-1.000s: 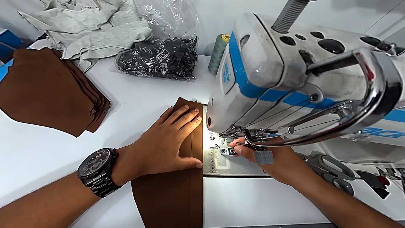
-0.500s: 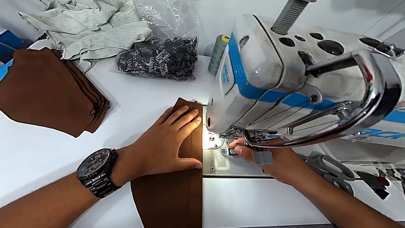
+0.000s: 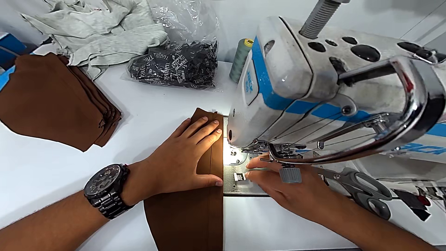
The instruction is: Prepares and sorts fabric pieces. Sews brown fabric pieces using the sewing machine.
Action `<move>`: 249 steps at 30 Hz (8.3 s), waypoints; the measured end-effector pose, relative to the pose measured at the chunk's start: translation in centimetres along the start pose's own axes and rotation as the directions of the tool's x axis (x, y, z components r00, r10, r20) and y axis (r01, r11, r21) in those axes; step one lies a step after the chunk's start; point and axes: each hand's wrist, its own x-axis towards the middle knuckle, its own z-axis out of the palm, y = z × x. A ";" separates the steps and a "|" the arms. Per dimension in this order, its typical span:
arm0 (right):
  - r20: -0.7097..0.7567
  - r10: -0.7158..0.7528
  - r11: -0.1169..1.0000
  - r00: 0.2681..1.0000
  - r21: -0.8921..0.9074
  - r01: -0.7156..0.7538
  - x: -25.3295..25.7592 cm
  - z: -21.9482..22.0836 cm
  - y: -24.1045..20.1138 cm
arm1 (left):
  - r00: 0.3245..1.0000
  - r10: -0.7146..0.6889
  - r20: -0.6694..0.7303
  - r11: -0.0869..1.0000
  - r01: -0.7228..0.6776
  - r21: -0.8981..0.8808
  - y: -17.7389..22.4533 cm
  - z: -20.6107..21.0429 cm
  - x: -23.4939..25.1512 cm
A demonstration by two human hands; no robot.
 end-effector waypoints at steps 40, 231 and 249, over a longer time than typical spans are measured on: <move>0.131 -0.115 0.962 0.985 0.261 0.078 -0.3 0.4 2.1 | 0.980 0.197 -0.003 0.975 -0.196 -0.103 1.4 -1.6 -1.0; 0.149 -0.162 0.986 0.975 0.072 0.153 1.2 2.1 0.5 | 0.930 0.363 -0.058 0.932 -0.361 0.036 2.4 -2.3 -3.3; 0.130 -0.144 0.986 0.981 0.098 0.132 1.5 2.7 0.3 | 0.938 0.346 -0.021 0.938 -0.346 -0.020 2.0 -2.3 -3.4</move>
